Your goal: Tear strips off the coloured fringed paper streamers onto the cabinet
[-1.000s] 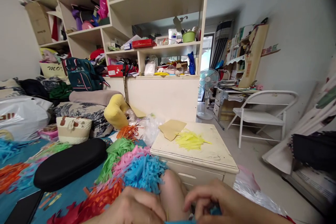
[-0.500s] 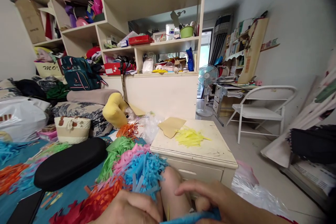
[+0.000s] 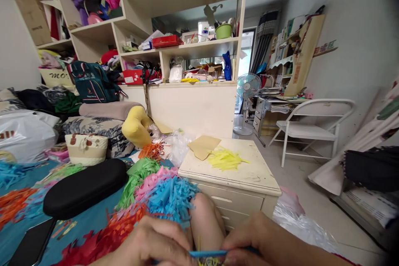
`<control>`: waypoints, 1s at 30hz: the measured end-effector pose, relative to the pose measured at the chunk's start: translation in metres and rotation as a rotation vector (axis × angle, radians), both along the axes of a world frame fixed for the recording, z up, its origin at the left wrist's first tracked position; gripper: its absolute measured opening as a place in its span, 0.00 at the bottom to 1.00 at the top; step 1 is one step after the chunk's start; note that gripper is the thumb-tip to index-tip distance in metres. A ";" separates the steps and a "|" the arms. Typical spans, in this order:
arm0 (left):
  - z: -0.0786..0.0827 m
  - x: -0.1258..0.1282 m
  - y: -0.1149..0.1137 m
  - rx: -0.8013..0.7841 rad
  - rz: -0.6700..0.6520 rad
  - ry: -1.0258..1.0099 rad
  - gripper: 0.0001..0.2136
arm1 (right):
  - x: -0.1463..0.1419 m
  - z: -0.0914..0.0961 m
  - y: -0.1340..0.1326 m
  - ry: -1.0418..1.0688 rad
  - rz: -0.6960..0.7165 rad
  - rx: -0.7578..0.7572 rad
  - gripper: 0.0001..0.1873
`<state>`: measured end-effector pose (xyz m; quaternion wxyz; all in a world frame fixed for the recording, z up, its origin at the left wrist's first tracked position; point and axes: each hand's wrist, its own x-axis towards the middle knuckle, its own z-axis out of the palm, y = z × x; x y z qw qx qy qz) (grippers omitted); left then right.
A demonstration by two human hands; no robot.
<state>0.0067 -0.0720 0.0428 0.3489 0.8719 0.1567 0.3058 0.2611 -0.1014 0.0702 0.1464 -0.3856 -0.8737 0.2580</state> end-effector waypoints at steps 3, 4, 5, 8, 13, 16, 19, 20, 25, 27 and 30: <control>0.015 0.005 0.000 0.032 0.170 0.129 0.10 | -0.002 0.000 0.004 -0.081 -0.041 0.086 0.13; 0.019 0.010 0.000 0.055 0.211 0.145 0.13 | -0.003 -0.001 0.006 -0.105 -0.049 0.128 0.12; 0.022 0.015 -0.001 0.073 0.226 0.155 0.16 | -0.005 -0.003 0.008 -0.136 -0.055 0.168 0.12; 0.021 0.032 -0.001 0.059 0.196 0.154 0.09 | -0.011 -0.005 0.012 -0.225 -0.048 0.253 0.11; -0.004 0.044 0.009 -0.383 0.228 0.143 0.09 | -0.012 -0.002 0.020 -0.198 0.053 0.138 0.15; -0.009 0.041 0.013 -0.530 0.199 0.170 0.10 | -0.010 -0.003 0.028 -0.127 0.099 0.003 0.15; -0.006 0.037 0.015 -0.406 0.228 0.149 0.09 | -0.010 -0.005 0.037 -0.069 0.075 -0.084 0.16; -0.006 0.036 0.016 -0.387 0.247 0.120 0.09 | -0.010 -0.005 0.039 -0.053 0.069 -0.132 0.16; -0.018 0.036 0.024 -0.639 0.157 -0.104 0.12 | -0.010 -0.007 0.054 0.167 0.143 -0.374 0.18; -0.024 0.037 0.029 -0.728 0.082 -0.233 0.13 | -0.012 -0.016 0.061 0.324 0.190 -0.478 0.22; -0.031 0.037 0.035 -0.713 0.060 -0.452 0.10 | -0.021 -0.037 0.075 0.501 0.204 -0.646 0.27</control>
